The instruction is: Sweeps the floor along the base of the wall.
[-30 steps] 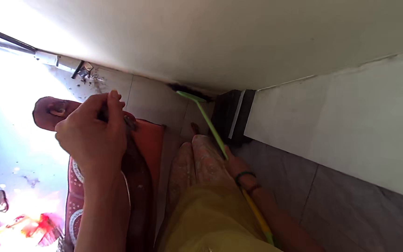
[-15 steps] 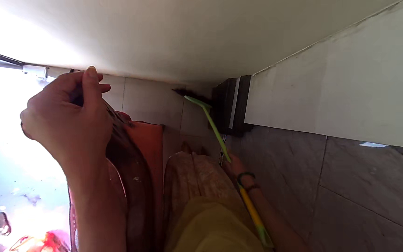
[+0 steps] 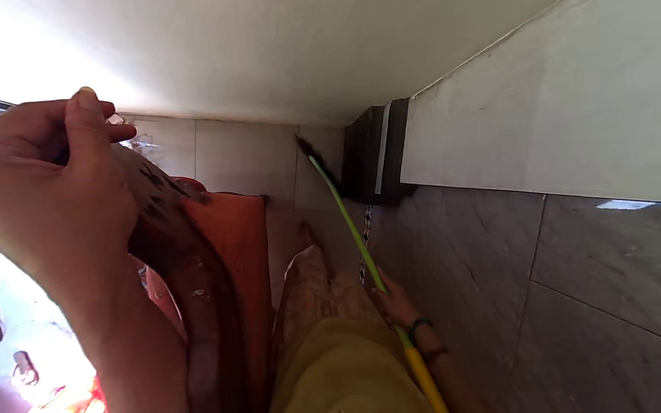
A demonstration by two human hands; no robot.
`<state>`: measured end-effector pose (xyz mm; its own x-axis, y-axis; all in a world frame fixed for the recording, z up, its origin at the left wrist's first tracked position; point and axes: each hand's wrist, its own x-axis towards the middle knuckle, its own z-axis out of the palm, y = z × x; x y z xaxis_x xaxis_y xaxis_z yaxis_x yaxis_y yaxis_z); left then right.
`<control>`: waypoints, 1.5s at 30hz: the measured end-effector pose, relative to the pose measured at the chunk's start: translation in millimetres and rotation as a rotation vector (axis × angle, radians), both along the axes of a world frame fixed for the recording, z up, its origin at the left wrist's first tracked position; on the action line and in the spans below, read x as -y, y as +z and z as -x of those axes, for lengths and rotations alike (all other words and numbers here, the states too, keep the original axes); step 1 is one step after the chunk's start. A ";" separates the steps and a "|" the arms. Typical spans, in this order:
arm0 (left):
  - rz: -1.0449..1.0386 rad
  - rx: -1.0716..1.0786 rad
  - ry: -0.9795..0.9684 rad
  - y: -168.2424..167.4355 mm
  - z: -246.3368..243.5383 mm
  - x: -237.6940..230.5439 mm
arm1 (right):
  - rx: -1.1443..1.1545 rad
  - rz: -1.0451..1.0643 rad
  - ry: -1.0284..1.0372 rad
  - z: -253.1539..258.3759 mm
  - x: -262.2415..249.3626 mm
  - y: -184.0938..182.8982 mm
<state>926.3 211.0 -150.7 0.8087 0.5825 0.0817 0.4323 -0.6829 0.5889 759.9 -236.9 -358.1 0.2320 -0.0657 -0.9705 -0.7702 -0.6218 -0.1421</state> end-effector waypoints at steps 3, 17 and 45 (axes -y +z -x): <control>-0.007 0.016 -0.005 -0.8 -0.6 -1.2 | -0.101 -0.038 -0.148 -9.2 -28.8 -66.4; 0.006 0.018 0.025 -4.1 -1.1 -3.9 | 0.097 0.323 0.717 -114.1 -50.1 -45.6; 0.115 0.146 -0.111 -25.7 0.5 -23.5 | -0.105 -0.029 0.015 -30.9 -36.8 -91.5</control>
